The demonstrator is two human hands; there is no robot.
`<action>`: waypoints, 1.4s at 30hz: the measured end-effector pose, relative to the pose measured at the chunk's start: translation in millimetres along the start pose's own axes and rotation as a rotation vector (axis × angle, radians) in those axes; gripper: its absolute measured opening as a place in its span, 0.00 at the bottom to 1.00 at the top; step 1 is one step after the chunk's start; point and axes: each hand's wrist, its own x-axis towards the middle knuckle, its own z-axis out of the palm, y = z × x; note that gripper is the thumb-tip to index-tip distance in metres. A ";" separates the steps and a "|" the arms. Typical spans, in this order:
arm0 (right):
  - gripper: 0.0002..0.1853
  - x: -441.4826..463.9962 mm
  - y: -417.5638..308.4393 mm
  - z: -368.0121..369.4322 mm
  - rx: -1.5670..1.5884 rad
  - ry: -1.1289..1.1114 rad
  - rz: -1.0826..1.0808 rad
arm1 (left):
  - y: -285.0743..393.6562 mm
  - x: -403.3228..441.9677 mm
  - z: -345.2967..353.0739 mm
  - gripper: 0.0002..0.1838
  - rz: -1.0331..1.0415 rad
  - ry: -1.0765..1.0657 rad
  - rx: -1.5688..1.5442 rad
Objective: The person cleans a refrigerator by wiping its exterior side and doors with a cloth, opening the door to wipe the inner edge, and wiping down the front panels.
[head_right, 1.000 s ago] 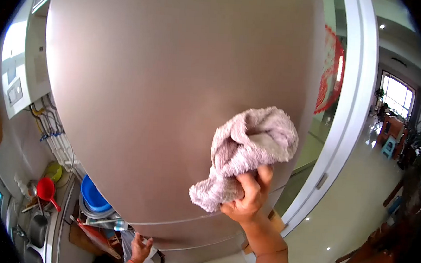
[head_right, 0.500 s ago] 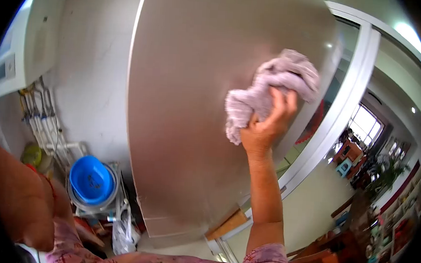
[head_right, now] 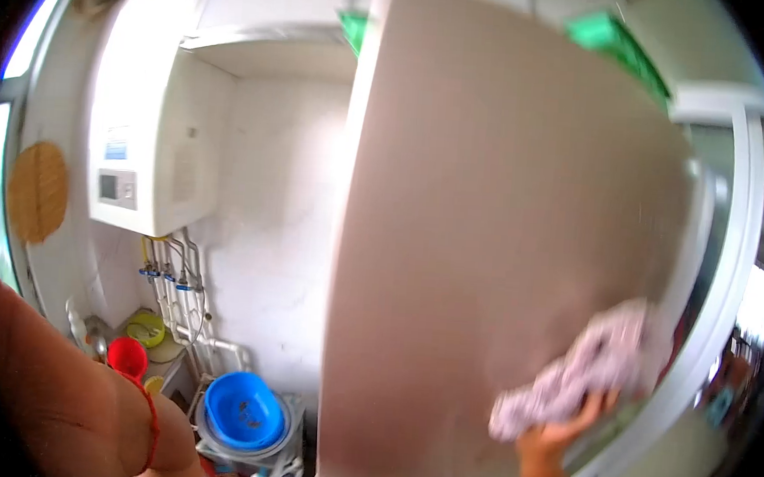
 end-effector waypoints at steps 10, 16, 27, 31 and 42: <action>0.36 -15.6 -6.6 13.5 0.134 0.118 0.224 | 27.1 -8.7 -19.5 0.42 0.058 -0.149 0.147; 0.38 -18.5 15.2 15.4 -0.061 0.087 0.021 | 16.6 -8.0 3.4 0.42 0.039 -0.131 0.148; 0.32 0.4 -4.3 8.5 0.160 0.078 0.041 | 17.4 -26.1 -5.3 0.43 -0.055 -0.009 0.113; 0.28 3.4 -11.6 -1.3 0.073 0.009 0.104 | 18.9 -28.9 -5.1 0.43 -0.063 0.034 0.069; 0.25 14.8 -35.4 -0.9 0.092 0.014 0.105 | 91.6 -89.7 24.9 0.44 -0.447 0.238 -0.285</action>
